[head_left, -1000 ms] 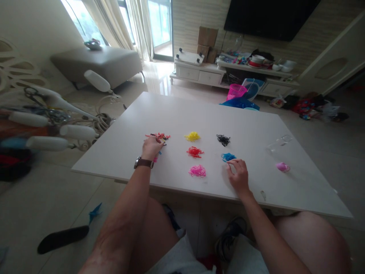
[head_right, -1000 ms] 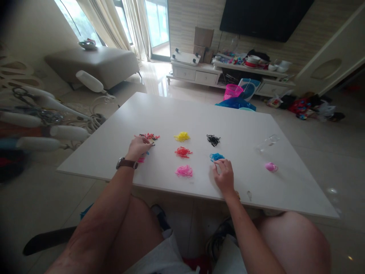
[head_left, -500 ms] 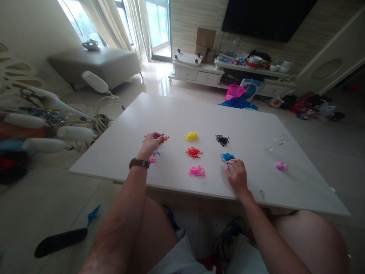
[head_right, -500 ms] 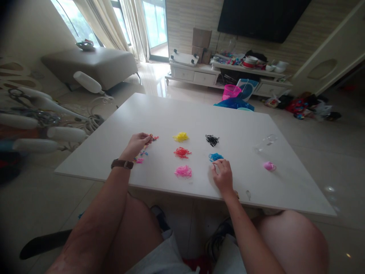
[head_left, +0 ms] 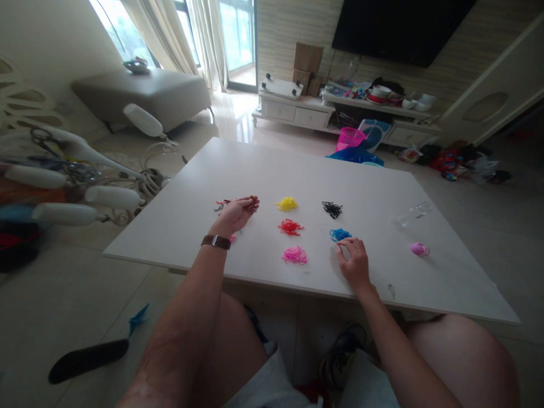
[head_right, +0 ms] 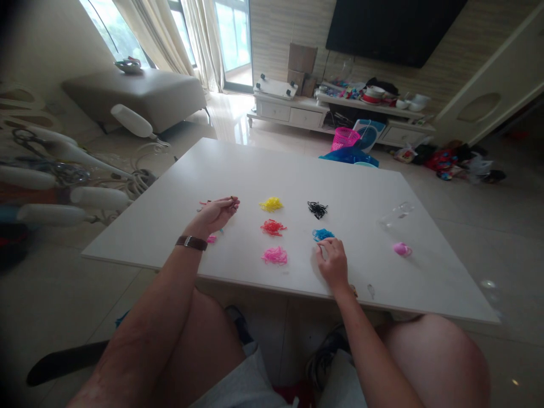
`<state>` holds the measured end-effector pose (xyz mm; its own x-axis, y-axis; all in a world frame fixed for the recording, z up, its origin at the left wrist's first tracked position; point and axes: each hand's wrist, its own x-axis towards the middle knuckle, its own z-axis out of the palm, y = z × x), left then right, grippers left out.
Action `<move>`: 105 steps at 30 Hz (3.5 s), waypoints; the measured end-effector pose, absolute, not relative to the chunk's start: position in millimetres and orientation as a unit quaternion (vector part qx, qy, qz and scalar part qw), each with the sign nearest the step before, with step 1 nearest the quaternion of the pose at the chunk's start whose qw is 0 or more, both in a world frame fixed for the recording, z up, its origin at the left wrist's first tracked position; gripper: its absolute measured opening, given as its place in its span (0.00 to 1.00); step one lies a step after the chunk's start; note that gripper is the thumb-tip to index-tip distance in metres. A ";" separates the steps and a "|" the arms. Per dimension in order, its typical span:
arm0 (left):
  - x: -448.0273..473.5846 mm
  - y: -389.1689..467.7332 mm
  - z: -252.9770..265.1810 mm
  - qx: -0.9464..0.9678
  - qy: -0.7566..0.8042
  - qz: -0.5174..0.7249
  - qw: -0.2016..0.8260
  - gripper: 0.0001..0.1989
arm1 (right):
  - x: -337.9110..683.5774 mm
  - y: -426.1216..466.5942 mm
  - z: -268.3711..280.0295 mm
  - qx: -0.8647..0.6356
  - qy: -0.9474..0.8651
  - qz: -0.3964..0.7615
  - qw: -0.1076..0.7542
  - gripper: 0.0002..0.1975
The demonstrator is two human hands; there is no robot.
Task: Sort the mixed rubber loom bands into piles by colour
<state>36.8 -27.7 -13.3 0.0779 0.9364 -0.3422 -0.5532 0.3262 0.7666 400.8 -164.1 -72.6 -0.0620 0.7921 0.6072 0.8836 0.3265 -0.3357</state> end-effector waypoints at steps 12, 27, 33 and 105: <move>71.2 -28.1 -13.9 0.062 0.344 0.542 0.764 0.11 | 396.9 -164.9 -69.7 -0.577 -0.726 -0.063 0.369 0.05; 147.8 -65.8 -22.8 0.126 0.294 0.444 0.837 0.09 | 273.4 -126.8 -21.2 -0.518 -0.672 0.203 0.488 0.04; 145.0 -63.8 -24.4 0.153 0.313 0.471 0.810 0.08 | 286.9 -118.3 -15.4 -0.527 -0.694 0.138 0.471 0.04; 136.0 -52.5 -23.5 0.165 0.372 0.446 0.797 0.16 | 325.3 -25.7 -27.0 -0.514 -0.703 0.311 0.380 0.15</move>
